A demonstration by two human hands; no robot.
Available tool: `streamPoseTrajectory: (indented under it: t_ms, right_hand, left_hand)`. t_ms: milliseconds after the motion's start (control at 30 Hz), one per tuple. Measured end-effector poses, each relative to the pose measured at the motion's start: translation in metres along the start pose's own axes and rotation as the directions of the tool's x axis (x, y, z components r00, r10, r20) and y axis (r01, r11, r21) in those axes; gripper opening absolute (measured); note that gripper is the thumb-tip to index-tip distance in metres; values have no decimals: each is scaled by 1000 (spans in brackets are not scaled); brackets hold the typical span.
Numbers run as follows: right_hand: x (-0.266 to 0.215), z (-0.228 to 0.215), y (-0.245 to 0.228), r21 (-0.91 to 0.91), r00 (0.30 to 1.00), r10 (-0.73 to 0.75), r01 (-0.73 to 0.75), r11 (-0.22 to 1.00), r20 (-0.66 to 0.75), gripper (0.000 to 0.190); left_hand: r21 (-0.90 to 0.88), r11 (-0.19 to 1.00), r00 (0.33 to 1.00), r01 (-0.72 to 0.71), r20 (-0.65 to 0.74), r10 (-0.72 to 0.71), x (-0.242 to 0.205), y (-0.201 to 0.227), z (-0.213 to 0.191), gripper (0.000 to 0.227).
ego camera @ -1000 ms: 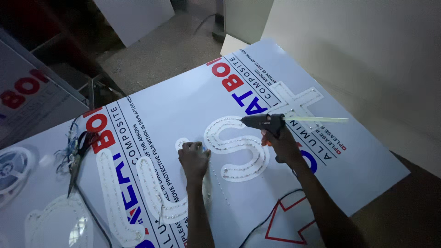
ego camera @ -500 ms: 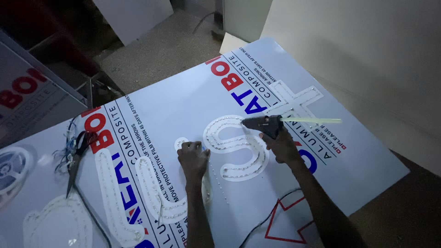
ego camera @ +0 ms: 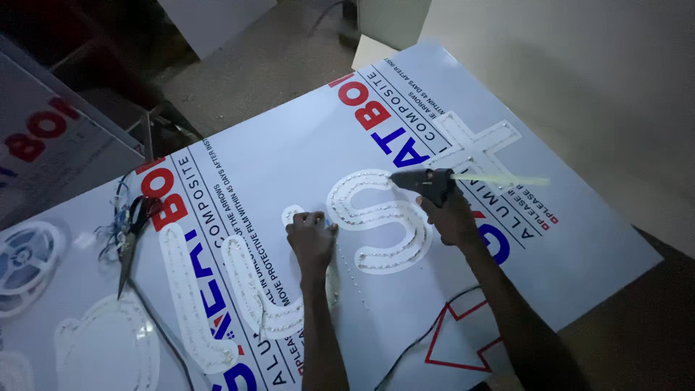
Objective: The person uses a hot glue gun to apply adhesive along the edges of white LED letter outlines spelling 'harmap' and 'plus' on a large white board. They carefully trace the contours of each letter with the glue gun while holding the letters in place with their other hand.
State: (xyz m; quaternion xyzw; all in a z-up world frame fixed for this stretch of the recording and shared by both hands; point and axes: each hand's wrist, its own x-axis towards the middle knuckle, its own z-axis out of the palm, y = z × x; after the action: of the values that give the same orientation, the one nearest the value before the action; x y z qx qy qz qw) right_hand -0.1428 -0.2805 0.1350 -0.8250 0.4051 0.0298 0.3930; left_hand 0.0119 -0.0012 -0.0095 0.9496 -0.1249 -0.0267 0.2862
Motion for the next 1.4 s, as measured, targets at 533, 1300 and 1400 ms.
streamPoseTrajectory:
  t_ms: [533, 1300, 1400]
  right_hand:
    - [-22, 23, -11, 417, 951, -307, 298, 859, -47, 31]
    - [12, 47, 25, 666, 930, -366, 302, 682, -47, 41]
    - [-45, 22, -23, 839, 924, -383, 202, 506, 8, 45]
  left_hand:
    - [-27, 1000, 1000, 3, 10, -3, -2, 4, -4, 46]
    - [-59, 998, 1000, -1, 15, 2, -6, 12, -18, 46]
    - [-73, 997, 1000, -12, 15, 14, -4, 17, -16, 46]
